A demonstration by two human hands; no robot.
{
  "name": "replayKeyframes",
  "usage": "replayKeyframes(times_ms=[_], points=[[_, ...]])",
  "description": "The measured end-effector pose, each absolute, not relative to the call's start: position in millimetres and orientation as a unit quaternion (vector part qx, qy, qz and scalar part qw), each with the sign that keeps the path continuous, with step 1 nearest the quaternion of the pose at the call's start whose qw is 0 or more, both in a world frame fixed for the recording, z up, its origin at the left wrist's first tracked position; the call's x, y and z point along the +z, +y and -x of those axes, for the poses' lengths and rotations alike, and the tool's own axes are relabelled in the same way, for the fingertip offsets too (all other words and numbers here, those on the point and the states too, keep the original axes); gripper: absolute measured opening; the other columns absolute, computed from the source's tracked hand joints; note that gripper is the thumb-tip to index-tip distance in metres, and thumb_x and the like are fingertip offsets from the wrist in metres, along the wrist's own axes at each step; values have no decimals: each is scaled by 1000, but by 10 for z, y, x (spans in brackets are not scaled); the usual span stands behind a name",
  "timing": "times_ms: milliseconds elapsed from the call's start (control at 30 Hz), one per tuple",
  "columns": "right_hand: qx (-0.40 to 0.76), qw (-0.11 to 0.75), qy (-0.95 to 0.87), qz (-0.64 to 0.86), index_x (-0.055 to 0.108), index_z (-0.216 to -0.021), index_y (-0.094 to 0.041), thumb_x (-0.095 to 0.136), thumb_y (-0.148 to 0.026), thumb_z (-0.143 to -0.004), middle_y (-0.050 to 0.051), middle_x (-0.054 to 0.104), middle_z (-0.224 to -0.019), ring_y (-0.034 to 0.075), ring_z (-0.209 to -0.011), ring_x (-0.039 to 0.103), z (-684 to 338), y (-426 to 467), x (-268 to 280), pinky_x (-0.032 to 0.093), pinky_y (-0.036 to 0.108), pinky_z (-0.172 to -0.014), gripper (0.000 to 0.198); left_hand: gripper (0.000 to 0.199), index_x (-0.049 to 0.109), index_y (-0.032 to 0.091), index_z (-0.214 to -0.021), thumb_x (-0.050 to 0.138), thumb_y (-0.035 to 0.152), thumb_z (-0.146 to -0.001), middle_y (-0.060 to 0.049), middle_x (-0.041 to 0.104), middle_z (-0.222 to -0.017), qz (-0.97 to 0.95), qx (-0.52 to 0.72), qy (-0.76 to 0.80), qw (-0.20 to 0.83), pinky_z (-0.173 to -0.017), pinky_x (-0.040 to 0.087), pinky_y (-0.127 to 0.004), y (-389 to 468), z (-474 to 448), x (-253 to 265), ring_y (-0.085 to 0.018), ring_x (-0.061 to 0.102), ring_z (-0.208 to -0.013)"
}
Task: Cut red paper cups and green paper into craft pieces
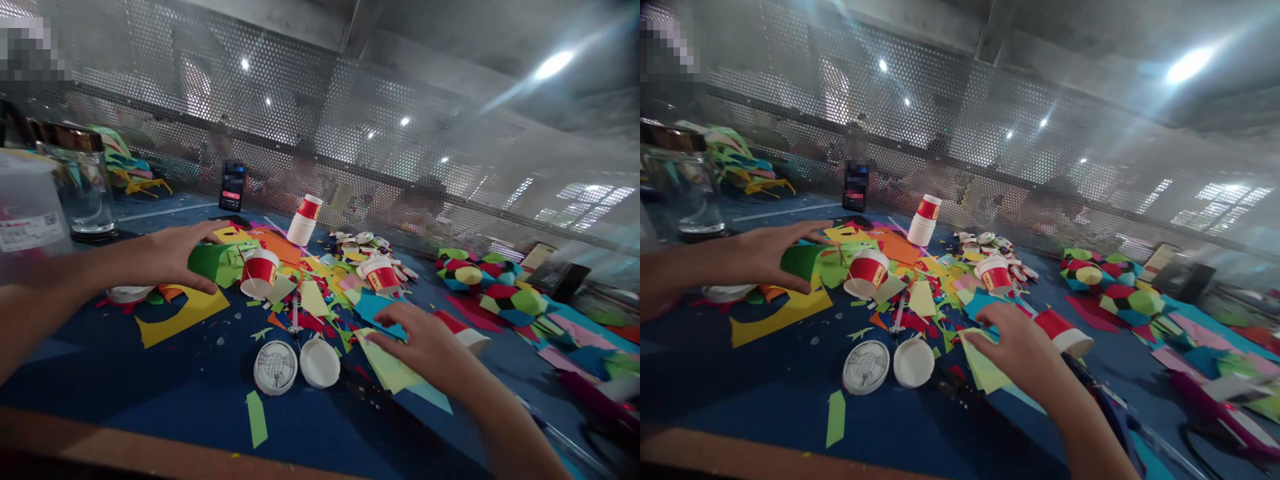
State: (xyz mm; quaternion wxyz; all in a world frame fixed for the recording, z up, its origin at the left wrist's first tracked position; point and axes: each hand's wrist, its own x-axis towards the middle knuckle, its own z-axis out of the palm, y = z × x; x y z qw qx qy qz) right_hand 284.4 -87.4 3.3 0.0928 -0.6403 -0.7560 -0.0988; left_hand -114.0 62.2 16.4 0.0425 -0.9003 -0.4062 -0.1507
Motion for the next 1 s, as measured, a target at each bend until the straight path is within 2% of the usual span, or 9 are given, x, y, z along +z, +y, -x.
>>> replayKeyframes(times_ms=[67, 133, 267, 367, 467, 633, 767, 900, 1000], points=[[-178, 95, -737, 645, 67, -94, -19, 65, -35, -87, 8, 73, -96, 25, -90, 68, -2884, -754, 87, 53, 34, -76, 17, 79, 2, 14, -154, 50, 25, -93, -7, 58, -135, 897, -155, -413, 26, -92, 49, -41, 638, 1130, 130, -30, 60, -117], [-218, 80, -721, 653, 67, -99, -17, 65, -31, -86, 12, 72, -99, 29, -95, 66, -2916, -592, 149, 52, 38, -81, 19, 94, -10, 18, -154, 58, 32, -89, -9, 52, -142, 893, -156, -421, 6, -94, 47, -40, 661, 1124, 79, -33, 57, -121], [-268, 14, -715, 646, 69, -100, -15, 64, -30, -88, 16, 68, -106, 34, -108, 59, -2924, -120, 235, 49, 46, -89, 20, 130, -15, 25, -154, 80, 47, -68, -18, 46, -148, 886, -148, -439, -7, -93, 45, -41, 721, 1098, -26, -40, 55, -123], [-274, -57, -734, 619, 66, -106, -16, 63, -33, -92, 9, 65, -116, 27, -113, 59, -2896, 288, 222, 48, 48, -94, 22, 125, -14, 27, -154, 77, 50, -71, -19, 49, -146, 881, -151, -448, -7, -94, 44, -45, 742, 1054, -64, -42, 56, -122], [-278, -110, -730, 614, 62, -117, -17, 61, -34, -94, 9, 63, -123, 25, -107, 63, -2883, 604, 148, 52, 47, -91, 29, 118, -13, 23, -154, 71, 52, -76, -22, 48, -146, 871, -167, -462, -3, -96, 43, -49, 736, 1007, -68, -43, 54, -124], [-293, -158, -705, 626, 60, -122, -16, 62, -32, -94, 10, 63, -123, 24, -104, 64, -2942, 809, 33, 55, 45, -87, 32, 124, -8, 22, -155, 75, 55, -68, -25, 41, -150, 854, -180, -489, -11, -95, 45, -50, 738, 967, -94, -45, 52, -126], [-300, -181, -695, 628, 60, -121, -17, 61, -32, -94, 9, 63, -122, 23, -102, 65, -2996, 825, 19, 56, 44, -85, 31, 126, -8, 28, -155, 77, 53, -66, -22, 34, -156, 855, -196, -480, -26, -96, 46, -52, 742, 964, -145, -45, 49, -130], [-318, -176, -688, 628, 60, -121, -16, 62, -31, -94, 10, 63, -122, 24, -103, 64, -2996, 793, 49, 55, 45, -86, 31, 126, 6, 30, -156, 83, 49, -58, -20, 32, -157, 869, -218, -442, -49, -99, 45, -56, 748, 961, -175, -46, 42, -135], [-330, -161, -684, 631, 60, -121, -15, 61, -31, -94, 10, 62, -123, 25, -106, 64, -2983, 741, 100, 55, 46, -88, 31, 123, 13, 28, -155, 84, 42, -55, -18, 32, -157, 874, -240, -416, -69, -105, 42, -53, 773, 955, -189, -43, 38, -139]])
